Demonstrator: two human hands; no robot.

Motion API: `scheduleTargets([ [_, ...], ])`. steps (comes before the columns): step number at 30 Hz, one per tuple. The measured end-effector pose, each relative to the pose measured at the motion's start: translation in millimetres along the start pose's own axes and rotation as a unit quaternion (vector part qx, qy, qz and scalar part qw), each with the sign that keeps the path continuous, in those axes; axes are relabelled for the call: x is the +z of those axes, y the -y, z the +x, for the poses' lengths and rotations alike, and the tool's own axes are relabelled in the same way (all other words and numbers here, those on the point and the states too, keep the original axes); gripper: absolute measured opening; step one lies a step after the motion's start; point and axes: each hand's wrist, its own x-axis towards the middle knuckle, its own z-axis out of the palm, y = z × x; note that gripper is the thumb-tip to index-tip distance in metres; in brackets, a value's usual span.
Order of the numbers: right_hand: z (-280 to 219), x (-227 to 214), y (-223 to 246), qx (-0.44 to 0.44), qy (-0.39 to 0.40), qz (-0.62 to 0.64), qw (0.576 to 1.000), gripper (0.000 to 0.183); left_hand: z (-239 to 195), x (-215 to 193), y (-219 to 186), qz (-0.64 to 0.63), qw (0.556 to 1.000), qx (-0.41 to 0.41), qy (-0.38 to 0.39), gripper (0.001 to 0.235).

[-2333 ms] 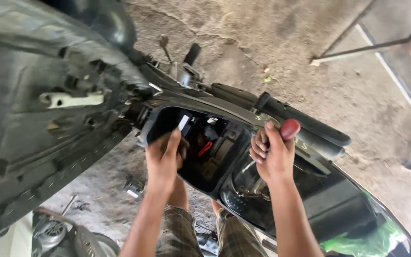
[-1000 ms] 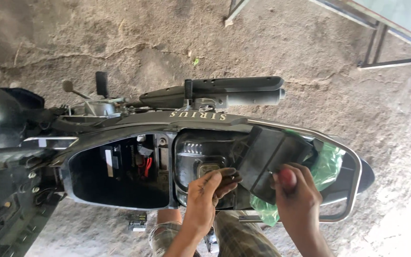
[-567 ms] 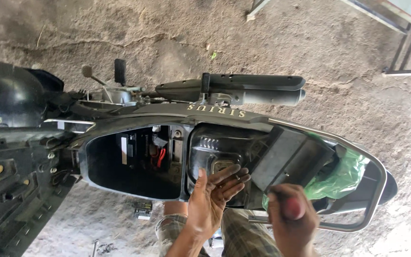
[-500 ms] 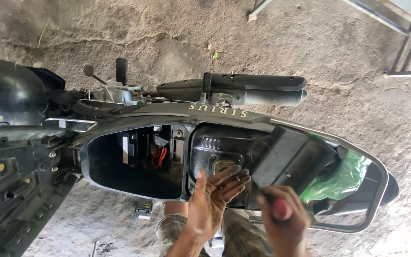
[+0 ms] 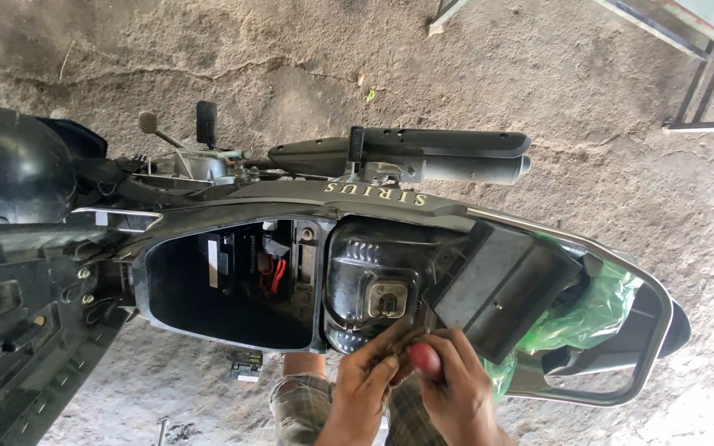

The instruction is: The person works on the underside of a motorcycle with the seat removed, using a screwdriver to tighten or loosen screws on the battery and surrounding components. The person also handles wires and adjusts parts within the motorcycle's frame.

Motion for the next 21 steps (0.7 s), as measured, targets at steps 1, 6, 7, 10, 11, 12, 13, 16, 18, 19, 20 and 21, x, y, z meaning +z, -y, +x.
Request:
scheduleTargets([
  [1,-0.6,-1.5,1.8,0.03,0.006,-0.004,1.0,0.036,-0.2,4.4,-5.0,-0.003,1.0,-0.017,-0.001,0.05],
  [6,3.9,-26.3,-33.1,0.063,-0.145,-0.057,0.986,0.023,3.3,-4.4,-0.4,0.171,0.978,0.066,-0.101,0.046],
  [7,8.9,-35.6,-40.6,0.108,-0.175,-0.119,0.971,0.027,2.9,0.5,-12.1,0.256,0.952,0.075,-0.15,0.045],
  [10,25.8,-52.3,-66.2,0.104,-0.169,-0.179,0.963,0.034,8.0,-0.6,-19.8,0.231,0.958,0.125,-0.111,0.043],
  [11,30.2,-54.9,-64.0,0.103,-0.171,-0.178,0.964,0.034,10.4,0.3,-20.2,0.232,0.958,0.128,-0.111,0.043],
  [12,33.7,-56.6,-61.7,0.102,-0.165,-0.182,0.964,0.033,10.5,0.3,-19.8,0.198,0.969,0.102,-0.11,0.043],
  [13,37.1,-57.0,-58.8,0.1,-0.16,-0.186,0.964,0.032,10.5,-0.8,-20.0,0.164,0.978,0.075,-0.109,0.043],
  [16,39.6,-62.5,-25.5,0.034,-0.181,-0.159,0.97,0.025,10.4,-25.5,2.4,-0.022,0.987,0.15,0.047,0.047],
  [18,14.0,-50.3,-49.0,0.147,-0.183,0.003,0.972,0.025,3.9,-24.1,-3.1,0.001,0.988,0.15,0.037,0.048],
  [19,2.8,-44.2,-61.6,0.271,-0.181,0.153,0.933,0.025,0.7,-24.0,-6.0,0.025,0.99,0.136,0.039,0.049],
  [20,-0.5,-41.5,-75.8,0.263,-0.166,0.155,0.938,0.025,-4.1,-26.9,-9.7,0.021,0.989,0.147,0.027,0.049],
  [21,-2.7,-38.9,-90.7,0.165,-0.073,0.382,0.906,0.021,-8.7,-29.5,-13.1,0.035,0.99,0.134,0.027,0.048],
])
